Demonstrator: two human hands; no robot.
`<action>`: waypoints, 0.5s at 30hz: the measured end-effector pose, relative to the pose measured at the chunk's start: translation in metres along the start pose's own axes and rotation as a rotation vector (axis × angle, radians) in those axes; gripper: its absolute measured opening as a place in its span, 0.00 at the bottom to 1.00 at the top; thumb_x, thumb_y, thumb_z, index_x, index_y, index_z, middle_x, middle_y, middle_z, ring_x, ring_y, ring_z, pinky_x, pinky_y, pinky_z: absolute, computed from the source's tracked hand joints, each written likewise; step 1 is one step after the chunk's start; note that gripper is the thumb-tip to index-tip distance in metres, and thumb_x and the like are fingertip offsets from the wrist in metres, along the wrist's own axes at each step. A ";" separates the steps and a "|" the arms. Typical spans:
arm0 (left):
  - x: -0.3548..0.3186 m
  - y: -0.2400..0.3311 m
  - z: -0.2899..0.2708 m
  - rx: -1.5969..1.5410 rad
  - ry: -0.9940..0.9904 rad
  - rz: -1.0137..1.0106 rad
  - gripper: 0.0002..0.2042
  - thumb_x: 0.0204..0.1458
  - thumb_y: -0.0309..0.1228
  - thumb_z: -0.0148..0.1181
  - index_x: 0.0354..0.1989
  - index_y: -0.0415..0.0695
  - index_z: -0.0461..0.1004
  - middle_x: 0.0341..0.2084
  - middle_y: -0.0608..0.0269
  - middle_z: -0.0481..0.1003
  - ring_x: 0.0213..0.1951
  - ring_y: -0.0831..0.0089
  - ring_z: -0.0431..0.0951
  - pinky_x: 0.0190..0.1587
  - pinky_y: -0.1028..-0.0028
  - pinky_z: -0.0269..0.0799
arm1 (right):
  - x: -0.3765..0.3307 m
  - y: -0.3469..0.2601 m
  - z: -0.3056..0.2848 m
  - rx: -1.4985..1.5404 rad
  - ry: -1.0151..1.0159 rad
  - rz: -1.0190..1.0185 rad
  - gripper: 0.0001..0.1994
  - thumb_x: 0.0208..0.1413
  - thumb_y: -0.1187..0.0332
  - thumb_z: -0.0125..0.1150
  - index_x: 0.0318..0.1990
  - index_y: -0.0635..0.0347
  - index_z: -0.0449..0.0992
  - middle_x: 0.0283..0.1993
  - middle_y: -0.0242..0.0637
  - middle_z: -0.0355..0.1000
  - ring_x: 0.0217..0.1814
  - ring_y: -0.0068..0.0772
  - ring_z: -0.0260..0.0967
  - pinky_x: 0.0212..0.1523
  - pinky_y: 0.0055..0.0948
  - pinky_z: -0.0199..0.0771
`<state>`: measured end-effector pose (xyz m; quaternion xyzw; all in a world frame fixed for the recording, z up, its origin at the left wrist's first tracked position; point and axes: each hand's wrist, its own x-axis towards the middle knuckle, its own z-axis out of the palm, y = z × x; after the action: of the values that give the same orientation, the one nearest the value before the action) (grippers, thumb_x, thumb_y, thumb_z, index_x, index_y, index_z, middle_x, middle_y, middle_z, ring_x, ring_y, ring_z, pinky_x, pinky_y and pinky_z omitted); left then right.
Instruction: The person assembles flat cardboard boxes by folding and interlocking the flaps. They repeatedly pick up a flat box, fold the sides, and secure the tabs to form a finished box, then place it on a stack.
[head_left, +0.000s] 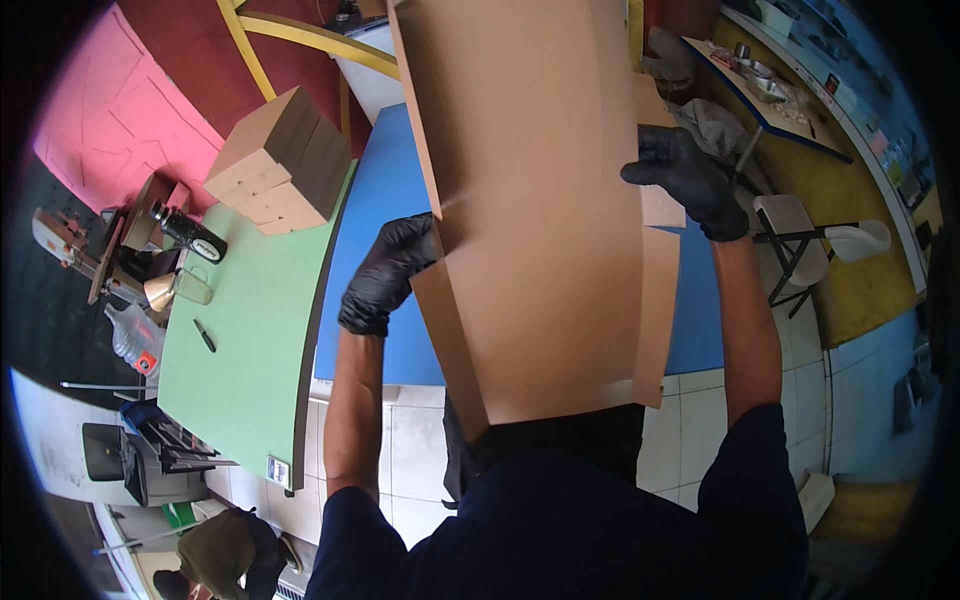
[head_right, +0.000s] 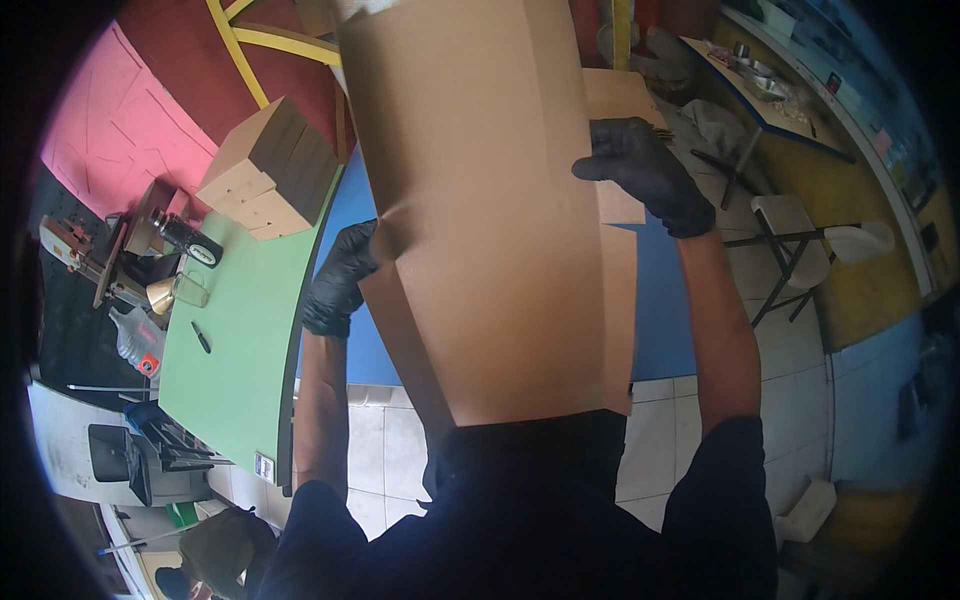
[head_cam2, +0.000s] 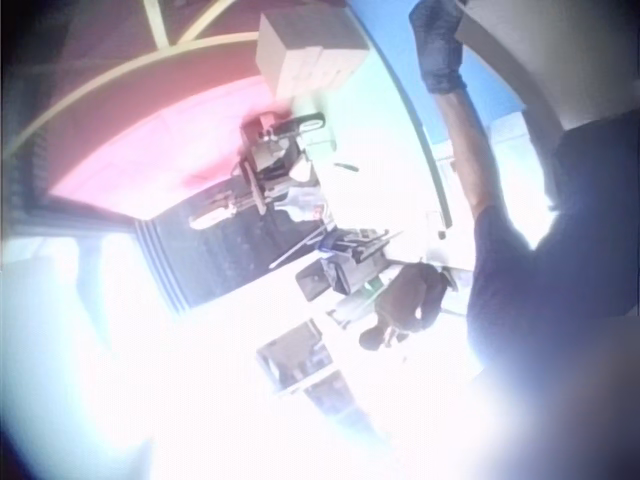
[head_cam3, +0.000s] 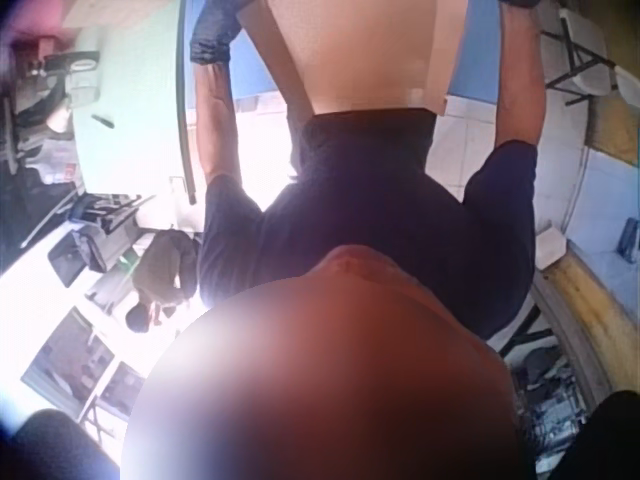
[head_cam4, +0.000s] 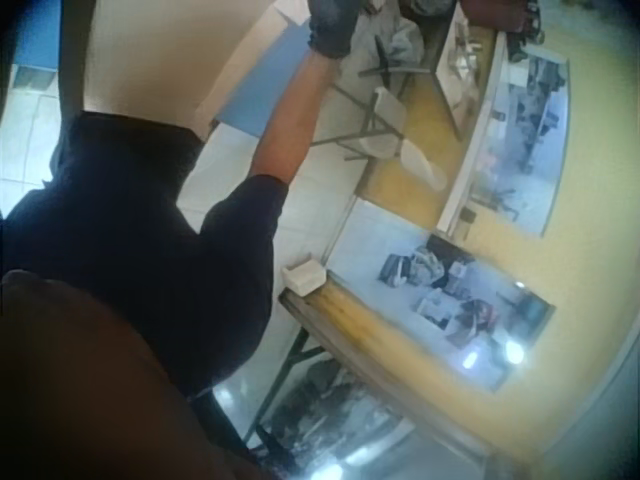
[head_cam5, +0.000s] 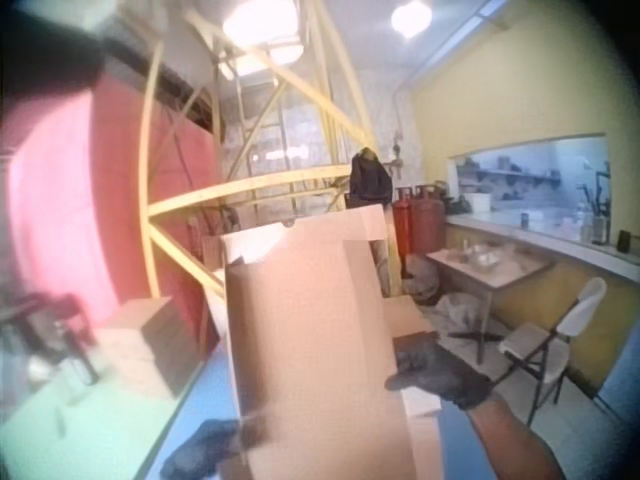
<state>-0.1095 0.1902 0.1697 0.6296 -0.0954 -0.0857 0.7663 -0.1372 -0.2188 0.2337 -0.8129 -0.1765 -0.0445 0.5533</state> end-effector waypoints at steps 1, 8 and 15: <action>0.001 -0.004 0.006 0.042 -0.046 0.054 0.14 0.61 0.29 0.65 0.52 0.35 0.79 0.43 0.61 0.82 0.42 0.73 0.81 0.49 0.74 0.77 | 0.000 0.005 -0.001 0.079 0.016 0.037 0.21 0.55 0.73 0.69 0.58 0.68 0.78 0.50 0.39 0.81 0.49 0.25 0.77 0.54 0.30 0.77; 0.008 -0.022 0.030 -0.020 0.112 -0.107 0.13 0.56 0.32 0.71 0.42 0.35 0.82 0.34 0.59 0.83 0.32 0.72 0.82 0.38 0.73 0.77 | -0.034 0.052 0.016 0.264 0.119 -0.006 0.18 0.61 0.67 0.66 0.56 0.66 0.78 0.48 0.40 0.80 0.50 0.34 0.78 0.52 0.33 0.77; 0.009 -0.063 0.027 -0.023 0.123 -0.183 0.18 0.66 0.42 0.59 0.44 0.37 0.82 0.34 0.59 0.82 0.30 0.73 0.81 0.37 0.73 0.77 | -0.051 0.083 0.073 0.387 0.278 0.388 0.13 0.63 0.64 0.65 0.43 0.70 0.82 0.35 0.36 0.80 0.35 0.24 0.76 0.39 0.26 0.77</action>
<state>-0.1087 0.1505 0.1129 0.6309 0.0109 -0.1174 0.7668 -0.1655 -0.1913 0.1184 -0.6972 0.0543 -0.0146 0.7147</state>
